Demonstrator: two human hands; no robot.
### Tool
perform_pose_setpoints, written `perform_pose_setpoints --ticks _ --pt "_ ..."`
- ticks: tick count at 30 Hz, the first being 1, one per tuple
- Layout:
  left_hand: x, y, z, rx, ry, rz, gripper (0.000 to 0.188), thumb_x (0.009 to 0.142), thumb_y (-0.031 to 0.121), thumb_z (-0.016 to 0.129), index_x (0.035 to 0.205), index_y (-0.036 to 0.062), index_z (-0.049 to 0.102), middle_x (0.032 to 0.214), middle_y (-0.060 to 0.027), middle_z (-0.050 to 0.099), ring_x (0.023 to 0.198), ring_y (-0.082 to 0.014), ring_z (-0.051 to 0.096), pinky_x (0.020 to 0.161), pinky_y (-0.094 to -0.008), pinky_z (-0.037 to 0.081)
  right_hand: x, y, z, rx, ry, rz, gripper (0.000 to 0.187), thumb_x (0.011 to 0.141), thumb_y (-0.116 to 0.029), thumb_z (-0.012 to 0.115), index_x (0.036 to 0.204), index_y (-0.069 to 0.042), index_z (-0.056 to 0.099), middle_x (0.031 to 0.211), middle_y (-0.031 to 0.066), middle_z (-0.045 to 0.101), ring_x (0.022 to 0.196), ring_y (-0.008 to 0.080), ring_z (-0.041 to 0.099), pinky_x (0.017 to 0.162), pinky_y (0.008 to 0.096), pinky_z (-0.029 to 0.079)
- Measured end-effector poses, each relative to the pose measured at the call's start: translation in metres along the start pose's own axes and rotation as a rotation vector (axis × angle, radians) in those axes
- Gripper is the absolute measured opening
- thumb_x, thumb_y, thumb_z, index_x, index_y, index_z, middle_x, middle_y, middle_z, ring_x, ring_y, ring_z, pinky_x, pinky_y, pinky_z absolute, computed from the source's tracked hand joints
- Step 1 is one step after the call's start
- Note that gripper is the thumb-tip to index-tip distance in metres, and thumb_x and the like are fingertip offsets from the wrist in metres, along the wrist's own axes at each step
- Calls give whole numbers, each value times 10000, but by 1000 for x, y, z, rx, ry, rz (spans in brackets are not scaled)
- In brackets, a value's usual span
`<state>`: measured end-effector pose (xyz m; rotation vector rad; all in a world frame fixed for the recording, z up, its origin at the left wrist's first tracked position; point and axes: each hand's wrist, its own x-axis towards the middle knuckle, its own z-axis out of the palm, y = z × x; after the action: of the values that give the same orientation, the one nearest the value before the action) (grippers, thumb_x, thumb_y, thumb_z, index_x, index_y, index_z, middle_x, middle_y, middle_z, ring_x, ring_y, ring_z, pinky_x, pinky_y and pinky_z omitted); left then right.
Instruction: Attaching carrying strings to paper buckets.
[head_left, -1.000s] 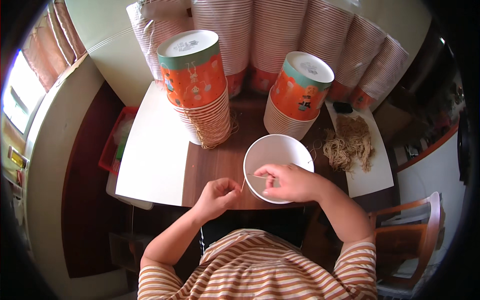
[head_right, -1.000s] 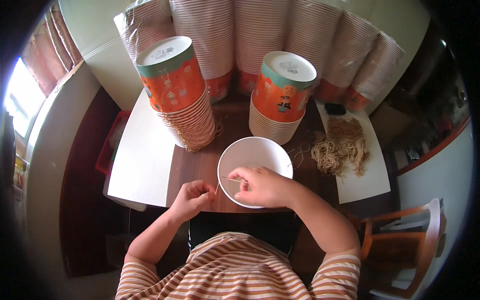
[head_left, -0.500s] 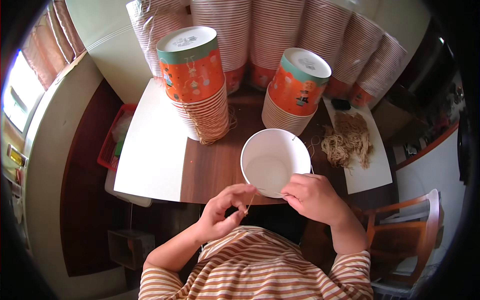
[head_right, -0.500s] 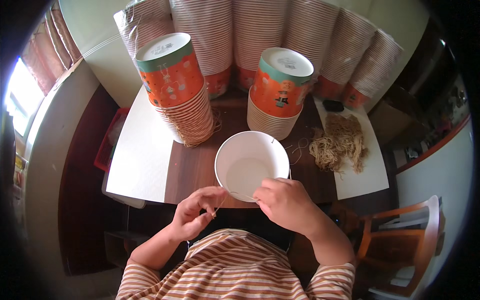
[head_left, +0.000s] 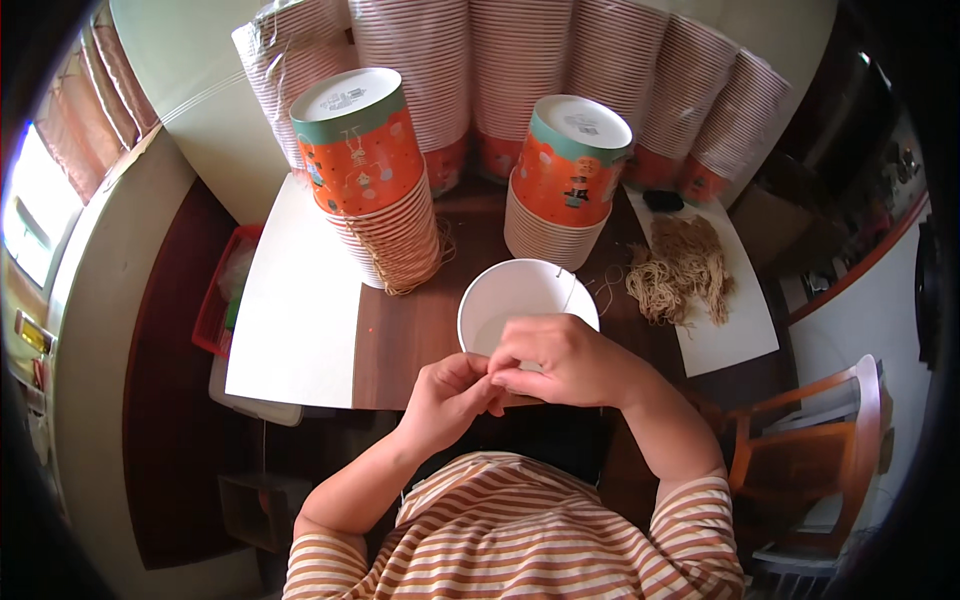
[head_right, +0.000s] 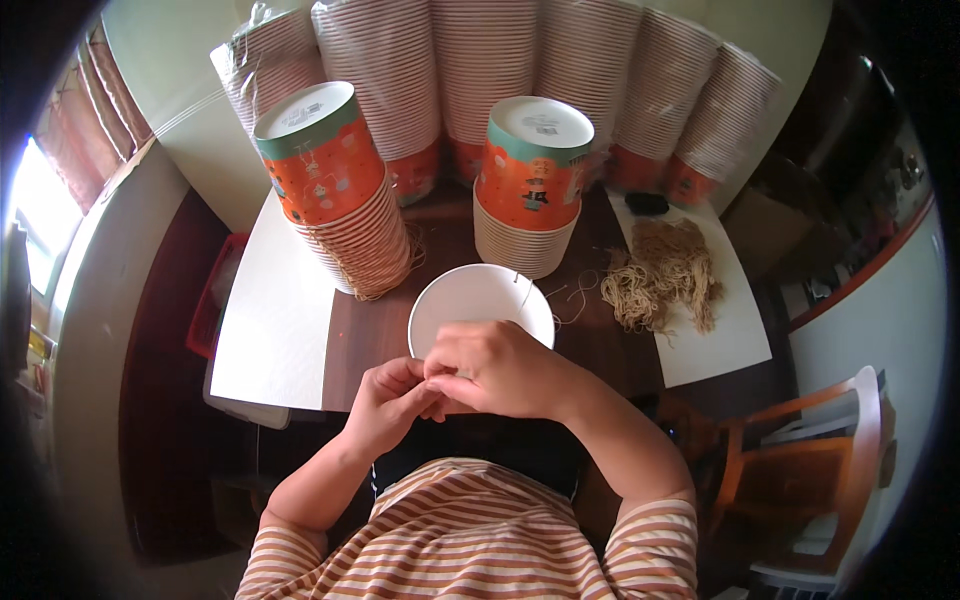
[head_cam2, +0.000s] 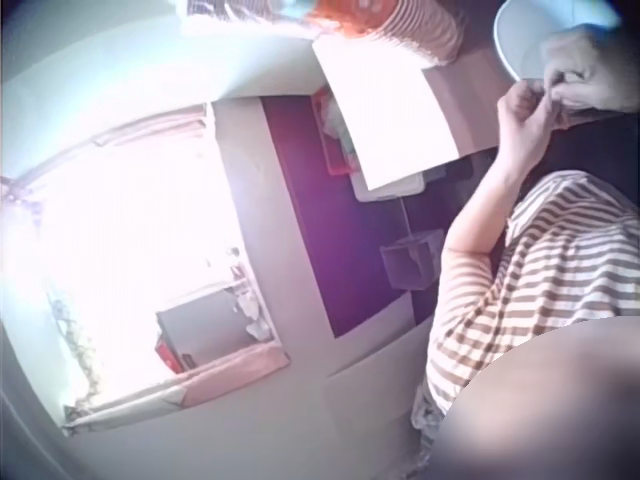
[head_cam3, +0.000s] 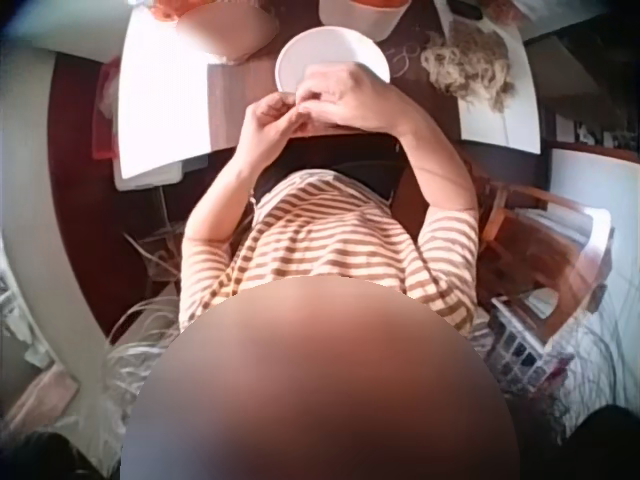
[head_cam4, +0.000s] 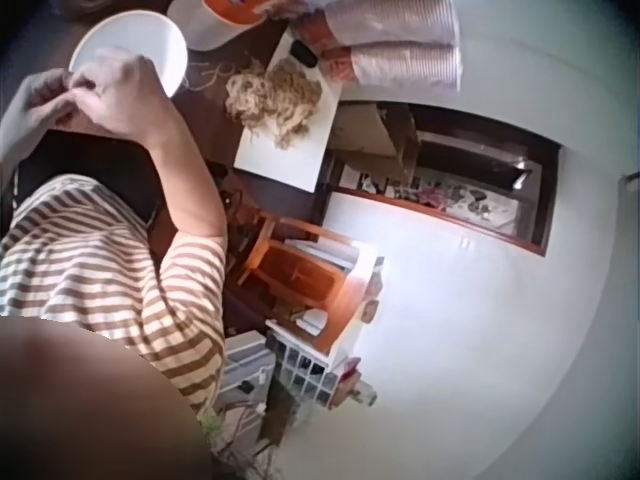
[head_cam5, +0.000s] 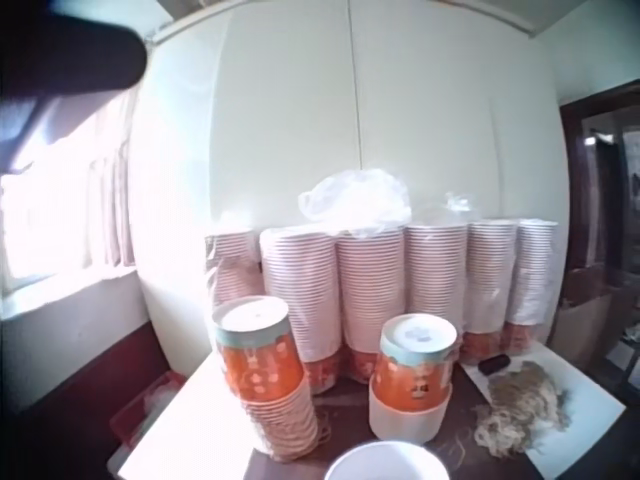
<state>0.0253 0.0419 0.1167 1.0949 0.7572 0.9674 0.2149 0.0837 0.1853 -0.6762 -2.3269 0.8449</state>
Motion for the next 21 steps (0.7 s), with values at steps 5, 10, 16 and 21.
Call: perform_pose_setpoints --ticks 5,10,16,21 --pt "-10 2 -3 -12 -95 31 154 932 97 566 1000 -37 597 850 -51 649 717 -91 606 676 -215 506 2 6 7 7 32 132 104 754 -79 700 825 -39 634 796 70 602 746 215 599 680 324 476" --pt "-11 -3 -7 -78 -12 65 115 917 67 580 984 -21 612 874 -54 654 752 -94 614 669 -221 520 -16 1 16 -363 450 39 215 693 -112 734 868 -85 611 947 56 562 905 270 536 839 396 414" --pt "-10 -5 -8 -118 -38 87 98 915 52 577 974 -18 613 895 -58 652 760 -100 620 672 -233 532 -39 -9 23 -441 261 -51 269 644 -62 746 896 -100 662 932 21 583 866 216 543 838 357 417" --pt "-10 -5 -5 -103 -36 87 87 914 43 575 966 -17 610 910 -64 650 771 -110 624 676 -237 532 -33 3 32 -423 227 -82 201 668 -82 732 843 -98 636 891 16 562 853 205 534 836 369 406"
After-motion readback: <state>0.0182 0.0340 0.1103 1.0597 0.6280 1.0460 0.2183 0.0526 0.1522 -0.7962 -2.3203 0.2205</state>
